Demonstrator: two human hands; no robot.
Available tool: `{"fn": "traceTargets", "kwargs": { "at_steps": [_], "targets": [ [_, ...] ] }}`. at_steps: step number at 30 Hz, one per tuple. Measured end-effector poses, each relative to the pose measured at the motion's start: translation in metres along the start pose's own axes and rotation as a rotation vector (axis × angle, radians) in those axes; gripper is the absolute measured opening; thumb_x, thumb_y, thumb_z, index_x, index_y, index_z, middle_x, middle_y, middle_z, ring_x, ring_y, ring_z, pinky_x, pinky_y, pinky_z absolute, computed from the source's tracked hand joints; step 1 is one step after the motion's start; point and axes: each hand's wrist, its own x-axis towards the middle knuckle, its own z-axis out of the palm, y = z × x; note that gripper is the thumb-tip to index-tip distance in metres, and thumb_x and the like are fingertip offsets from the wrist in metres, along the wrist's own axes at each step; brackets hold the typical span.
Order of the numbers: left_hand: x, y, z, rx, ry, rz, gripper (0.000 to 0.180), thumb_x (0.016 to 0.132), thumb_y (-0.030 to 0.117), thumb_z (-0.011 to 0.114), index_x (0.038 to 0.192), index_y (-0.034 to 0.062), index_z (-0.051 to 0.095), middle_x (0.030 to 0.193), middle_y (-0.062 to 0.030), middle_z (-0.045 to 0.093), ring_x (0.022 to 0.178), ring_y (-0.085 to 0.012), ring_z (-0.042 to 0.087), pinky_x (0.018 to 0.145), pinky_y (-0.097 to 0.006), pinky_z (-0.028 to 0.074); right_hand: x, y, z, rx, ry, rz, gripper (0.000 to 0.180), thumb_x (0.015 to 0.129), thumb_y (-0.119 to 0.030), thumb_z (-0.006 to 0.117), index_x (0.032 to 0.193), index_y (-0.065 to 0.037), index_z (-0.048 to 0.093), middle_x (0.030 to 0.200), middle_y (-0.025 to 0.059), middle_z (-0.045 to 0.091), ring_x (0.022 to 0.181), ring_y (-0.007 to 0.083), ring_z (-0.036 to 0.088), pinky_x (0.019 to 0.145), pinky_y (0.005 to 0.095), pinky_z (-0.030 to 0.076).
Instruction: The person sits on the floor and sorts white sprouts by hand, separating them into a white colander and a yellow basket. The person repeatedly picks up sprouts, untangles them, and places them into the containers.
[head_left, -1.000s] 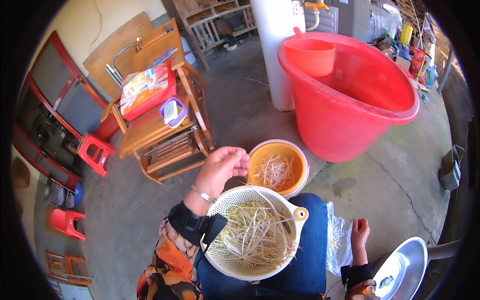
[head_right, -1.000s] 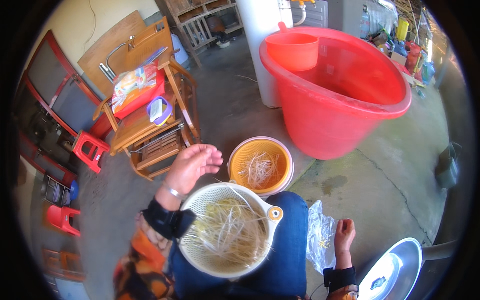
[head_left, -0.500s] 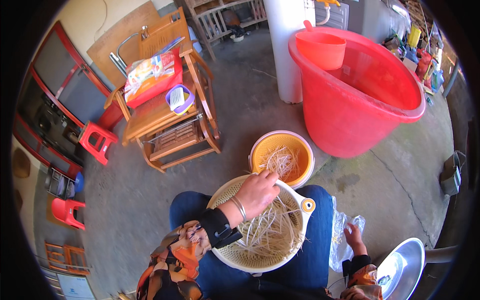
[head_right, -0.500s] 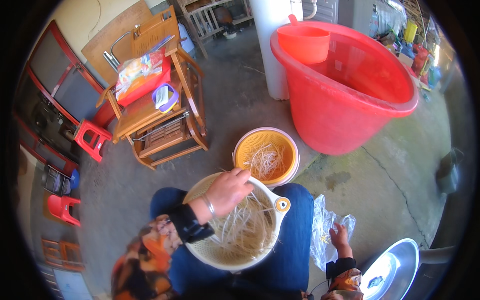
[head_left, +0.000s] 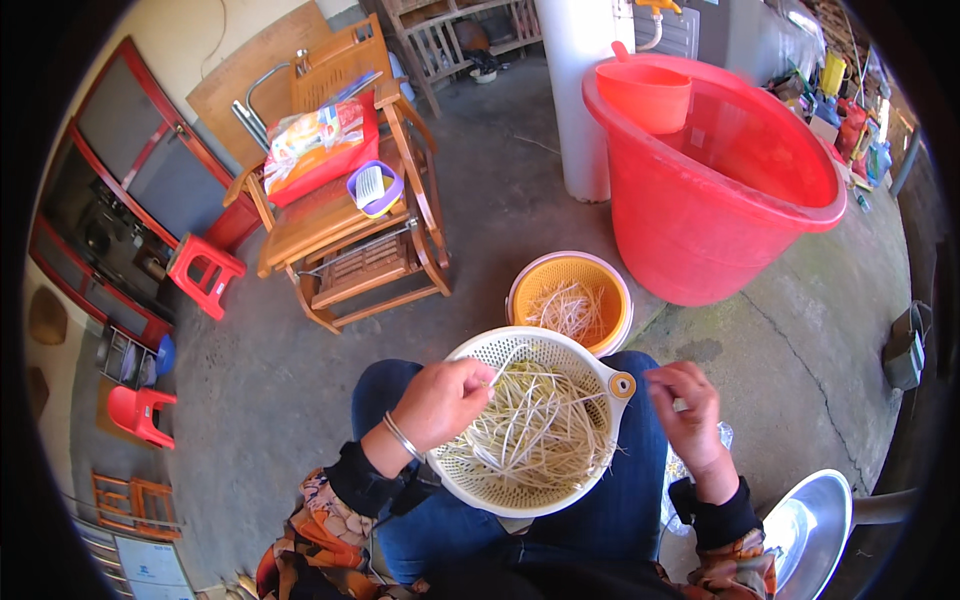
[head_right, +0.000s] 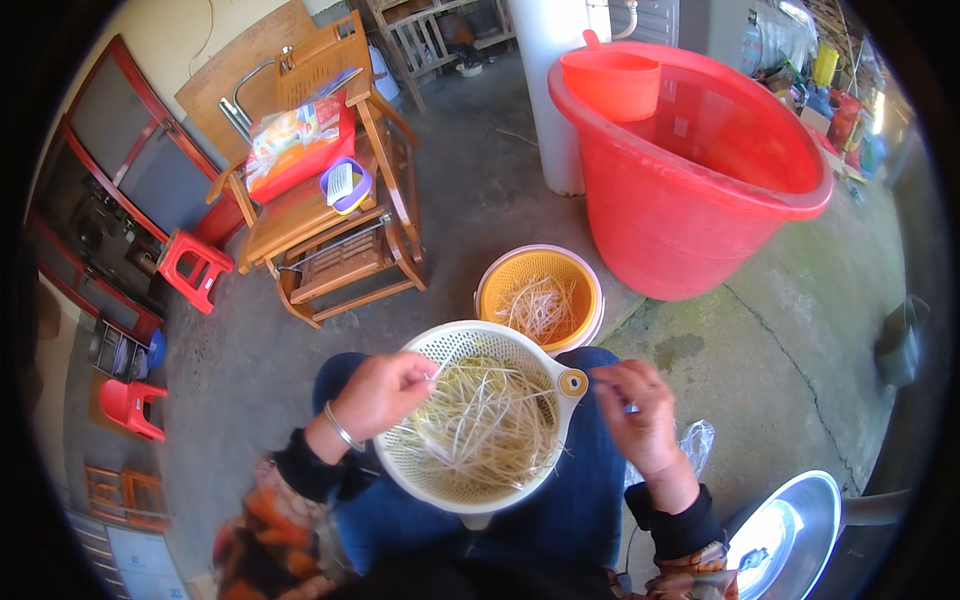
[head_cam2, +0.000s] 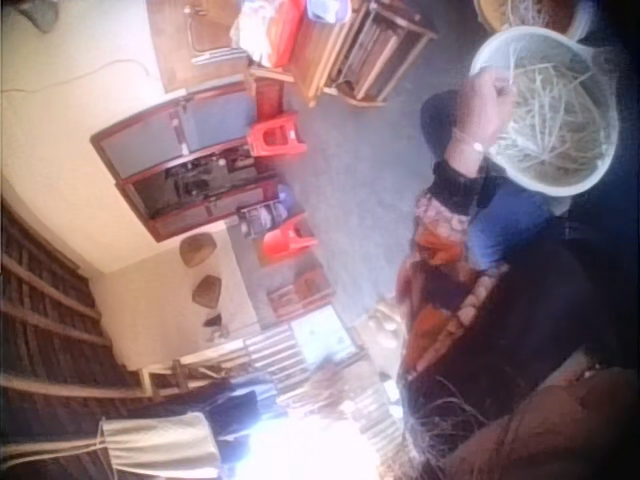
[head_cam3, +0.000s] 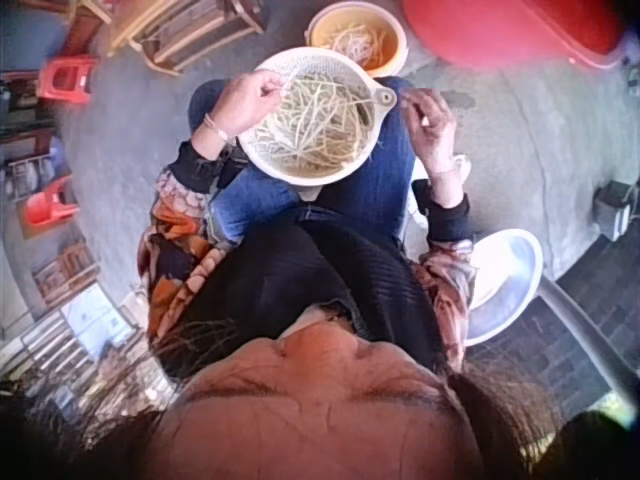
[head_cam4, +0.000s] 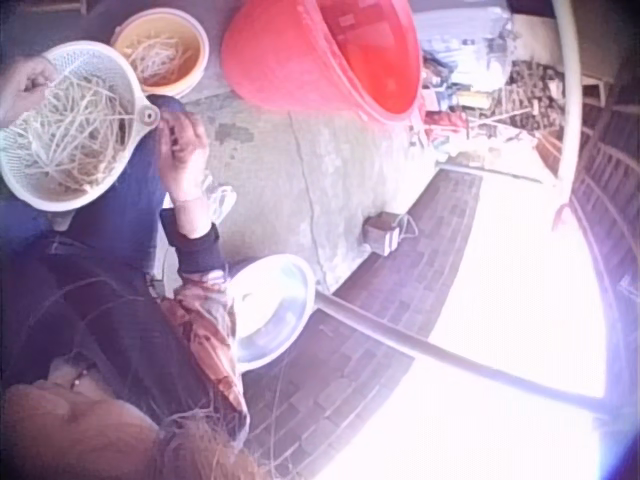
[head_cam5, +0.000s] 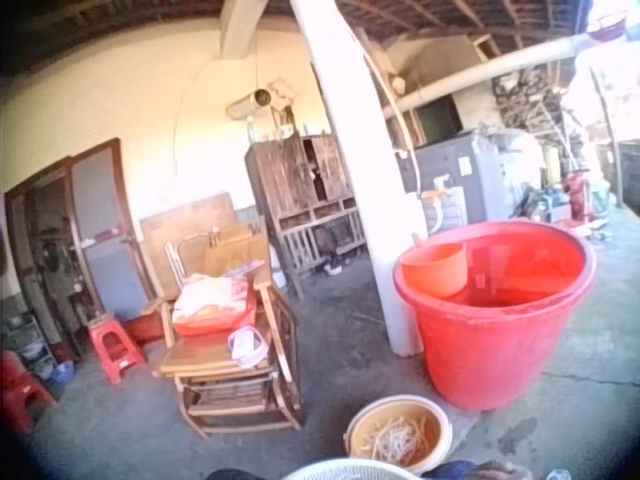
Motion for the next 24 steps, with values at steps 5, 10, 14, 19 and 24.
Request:
{"fn": "traceTargets", "kwargs": {
  "at_steps": [5,10,14,19,24],
  "targets": [
    [-0.023,-0.016,0.036,-0.164,-0.088,-0.187,0.016,0.085,0.011,0.067,0.094,-0.0014,0.061,0.077,-0.0130,0.068,0.069,-0.0246,0.067,0.065,-0.035,0.053,0.040,-0.039,0.047,-0.313,-0.444,-0.500,0.010,0.074,-0.005,0.063,0.083,-0.006,0.068,0.085,0.0107,0.064,0.082,0.0285,0.062,0.065,0.0382,0.053],
    [-0.029,-0.010,0.049,-0.642,-0.110,-0.333,0.014,0.095,0.011,0.062,0.103,0.0005,0.056,0.081,-0.0033,0.062,0.063,-0.0077,0.056,0.054,-0.021,0.047,0.038,-0.042,0.071,-0.882,-0.705,-0.478,0.006,0.072,-0.010,0.063,0.077,-0.008,0.067,0.079,0.0089,0.063,0.079,0.0270,0.063,0.067,0.0354,0.053],
    [-0.036,0.006,0.042,-0.982,0.037,-0.393,0.015,0.099,0.015,0.058,0.098,-0.0004,0.059,0.075,-0.0028,0.059,0.055,-0.0058,0.053,0.045,-0.019,0.040,0.038,-0.053,0.047,-0.529,-0.470,-0.296,0.008,0.079,-0.009,0.062,0.078,-0.005,0.069,0.079,0.0119,0.065,0.076,0.0303,0.064,0.066,0.0370,0.053],
    [-0.041,0.030,0.052,-1.043,0.042,-0.394,0.021,0.098,0.018,0.061,0.098,-0.0020,0.065,0.077,-0.0021,0.062,0.056,-0.0058,0.055,0.047,-0.019,0.044,0.023,-0.073,0.038,0.086,-0.382,0.128,0.011,0.084,-0.007,0.070,0.089,0.002,0.070,0.079,0.0134,0.069,0.071,0.0242,0.066,0.064,0.0327,0.051],
    [-0.043,0.040,0.060,-1.096,0.107,-0.346,0.024,0.098,0.017,0.060,0.111,-0.0025,0.067,0.077,-0.0019,0.063,0.058,-0.0060,0.056,0.049,-0.019,0.045,0.003,-0.081,0.058,0.410,-0.394,0.270,0.009,0.088,-0.006,0.070,0.091,0.003,0.070,0.077,0.0072,0.067,0.067,0.0102,0.060,0.061,0.0257,0.049]
  ]
}}
